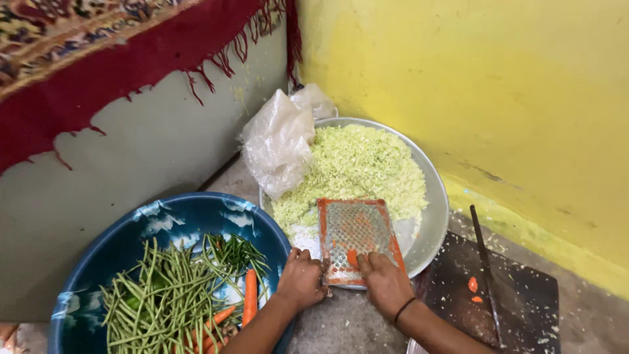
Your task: The person grates carrots using a hand-held metal grater and cuts carrots with a knife on a wooden board.
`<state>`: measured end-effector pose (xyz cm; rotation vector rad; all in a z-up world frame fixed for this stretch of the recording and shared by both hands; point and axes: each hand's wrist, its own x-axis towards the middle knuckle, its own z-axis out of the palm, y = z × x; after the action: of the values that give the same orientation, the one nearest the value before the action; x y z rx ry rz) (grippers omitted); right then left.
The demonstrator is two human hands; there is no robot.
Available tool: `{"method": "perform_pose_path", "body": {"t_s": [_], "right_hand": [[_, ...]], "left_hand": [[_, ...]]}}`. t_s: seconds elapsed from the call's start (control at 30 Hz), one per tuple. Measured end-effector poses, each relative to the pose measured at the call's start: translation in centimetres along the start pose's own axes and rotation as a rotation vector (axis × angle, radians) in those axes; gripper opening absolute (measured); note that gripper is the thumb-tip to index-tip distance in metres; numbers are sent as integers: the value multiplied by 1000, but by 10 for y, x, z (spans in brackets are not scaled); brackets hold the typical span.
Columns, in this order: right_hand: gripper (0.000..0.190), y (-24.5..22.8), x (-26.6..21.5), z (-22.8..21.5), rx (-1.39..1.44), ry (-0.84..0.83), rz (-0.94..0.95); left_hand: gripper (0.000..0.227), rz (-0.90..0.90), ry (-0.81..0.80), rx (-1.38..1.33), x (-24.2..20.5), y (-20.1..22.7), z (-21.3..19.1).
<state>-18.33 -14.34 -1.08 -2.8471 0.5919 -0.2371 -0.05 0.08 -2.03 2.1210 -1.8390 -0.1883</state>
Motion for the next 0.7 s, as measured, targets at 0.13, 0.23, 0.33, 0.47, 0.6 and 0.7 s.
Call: {"method": "perform_pose_path", "body": {"t_s": [0.13, 0.23, 0.33, 0.47, 0.6, 0.7], "right_hand": [[44, 11, 36, 29, -82, 189, -115], [31, 15, 90, 48, -79, 168, -22], [18, 7, 110, 50, -169, 204, 35], [39, 6, 54, 22, -47, -27, 23], [47, -5, 8, 21, -20, 56, -49], [34, 7, 36, 44, -126, 50, -60]], "left_hand": [[37, -9, -34, -17, -5, 0, 1], [40, -27, -66, -31, 1, -2, 0], [38, -33, -24, 0, -4, -3, 2], [37, -17, -28, 19, 2, 1, 0], [44, -26, -63, -11, 0, 2, -3], [39, -24, -58, -7, 0, 0, 1]]}}
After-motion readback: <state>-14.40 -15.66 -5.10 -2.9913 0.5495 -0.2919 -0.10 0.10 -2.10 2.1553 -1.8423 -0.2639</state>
